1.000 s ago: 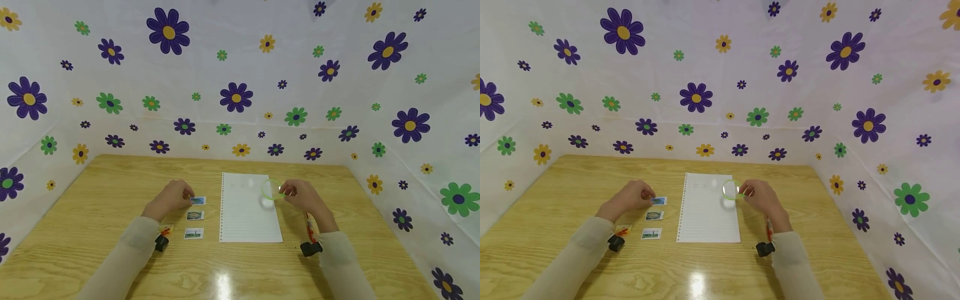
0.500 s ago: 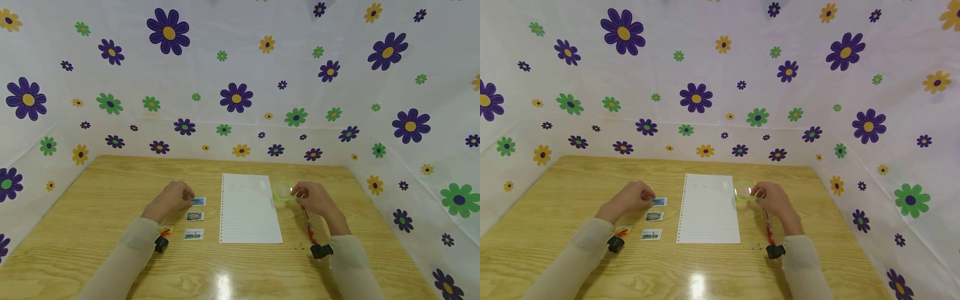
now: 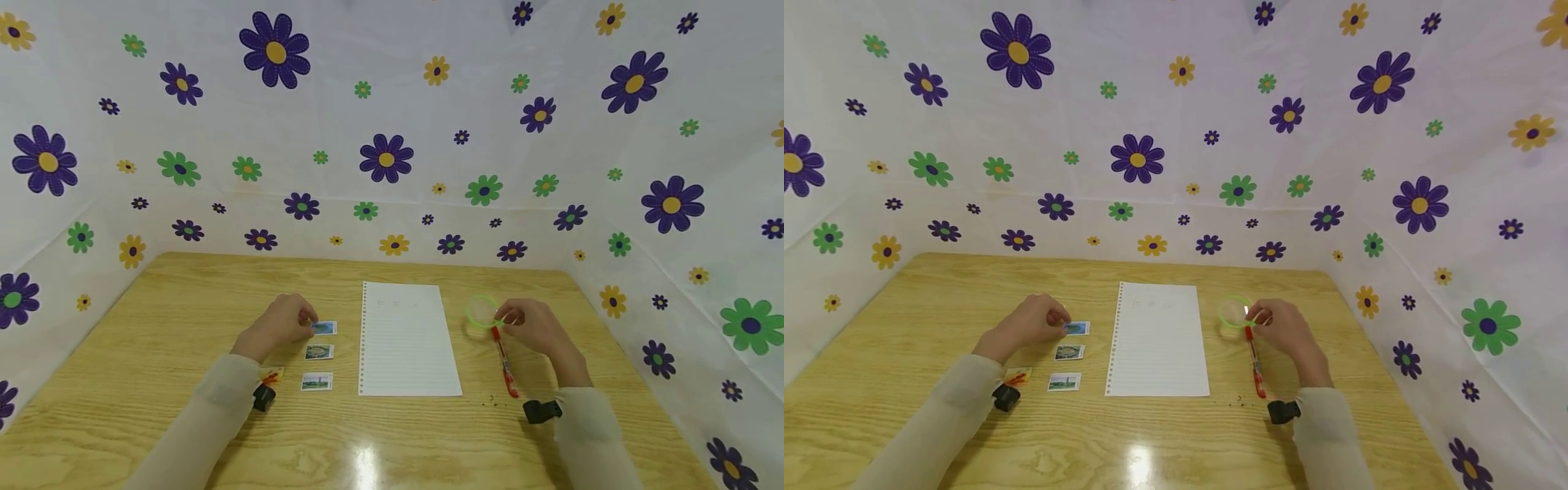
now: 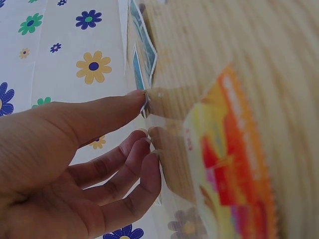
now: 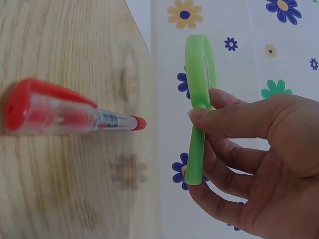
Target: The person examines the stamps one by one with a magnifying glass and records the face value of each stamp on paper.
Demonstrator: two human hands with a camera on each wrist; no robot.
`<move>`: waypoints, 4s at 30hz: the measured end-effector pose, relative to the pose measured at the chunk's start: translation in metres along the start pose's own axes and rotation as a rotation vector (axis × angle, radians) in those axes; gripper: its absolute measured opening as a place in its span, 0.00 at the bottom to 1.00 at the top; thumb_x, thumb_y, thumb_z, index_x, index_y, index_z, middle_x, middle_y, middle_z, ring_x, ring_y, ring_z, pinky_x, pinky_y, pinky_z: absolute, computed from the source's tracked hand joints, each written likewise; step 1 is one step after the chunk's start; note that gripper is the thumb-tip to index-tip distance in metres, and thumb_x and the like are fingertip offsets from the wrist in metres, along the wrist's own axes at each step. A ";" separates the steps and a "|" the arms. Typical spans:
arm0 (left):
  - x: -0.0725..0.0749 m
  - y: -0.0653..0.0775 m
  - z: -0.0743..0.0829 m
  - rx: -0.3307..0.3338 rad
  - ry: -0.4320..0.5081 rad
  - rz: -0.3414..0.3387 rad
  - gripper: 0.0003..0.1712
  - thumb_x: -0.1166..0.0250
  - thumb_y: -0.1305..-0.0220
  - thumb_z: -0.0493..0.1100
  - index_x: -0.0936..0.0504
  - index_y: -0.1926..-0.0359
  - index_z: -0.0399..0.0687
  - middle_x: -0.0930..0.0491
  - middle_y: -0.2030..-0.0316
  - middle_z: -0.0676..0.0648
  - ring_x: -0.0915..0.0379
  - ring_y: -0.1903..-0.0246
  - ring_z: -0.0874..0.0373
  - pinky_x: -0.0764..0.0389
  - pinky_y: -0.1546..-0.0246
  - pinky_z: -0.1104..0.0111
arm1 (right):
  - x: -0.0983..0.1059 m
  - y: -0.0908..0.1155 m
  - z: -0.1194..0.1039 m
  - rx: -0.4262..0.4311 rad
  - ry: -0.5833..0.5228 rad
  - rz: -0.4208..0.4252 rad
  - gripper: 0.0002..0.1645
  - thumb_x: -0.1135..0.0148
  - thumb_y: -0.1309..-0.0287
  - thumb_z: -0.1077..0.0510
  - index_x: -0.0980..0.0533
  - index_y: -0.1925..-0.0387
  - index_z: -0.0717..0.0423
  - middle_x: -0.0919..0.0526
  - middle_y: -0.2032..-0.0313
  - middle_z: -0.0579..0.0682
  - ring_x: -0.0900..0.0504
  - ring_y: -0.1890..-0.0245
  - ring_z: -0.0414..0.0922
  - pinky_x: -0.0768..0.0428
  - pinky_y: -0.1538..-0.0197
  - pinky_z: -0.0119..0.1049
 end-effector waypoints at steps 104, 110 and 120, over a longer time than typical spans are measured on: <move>-0.003 0.000 -0.004 0.022 0.003 -0.003 0.12 0.28 0.36 0.36 0.11 0.52 0.40 0.13 0.52 0.39 0.19 0.51 0.46 0.19 0.42 0.48 | 0.022 0.033 0.103 -0.312 0.027 -0.209 0.07 0.33 0.40 0.65 0.18 0.60 0.63 0.15 0.58 0.66 0.19 0.58 0.56 0.21 0.60 0.43; -0.003 0.001 -0.002 0.034 0.003 -0.006 0.12 0.29 0.36 0.36 0.11 0.51 0.40 0.13 0.52 0.39 0.19 0.52 0.47 0.18 0.42 0.48 | 0.022 0.034 0.101 -0.316 0.031 -0.210 0.06 0.34 0.40 0.66 0.18 0.60 0.62 0.15 0.57 0.65 0.19 0.58 0.55 0.21 0.59 0.43; -0.003 0.001 -0.002 0.018 0.011 -0.003 0.13 0.28 0.36 0.36 0.11 0.51 0.39 0.13 0.51 0.39 0.19 0.51 0.46 0.19 0.42 0.47 | 0.022 0.033 0.099 -0.300 0.043 -0.220 0.06 0.35 0.39 0.67 0.18 0.60 0.63 0.15 0.58 0.66 0.19 0.58 0.56 0.20 0.58 0.46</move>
Point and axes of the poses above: each hand's wrist, its own y-axis away from the middle knuckle, its own x-axis out of the back of the hand, z = x × y, the point moved 6 cm from there along -y, towards the middle knuckle
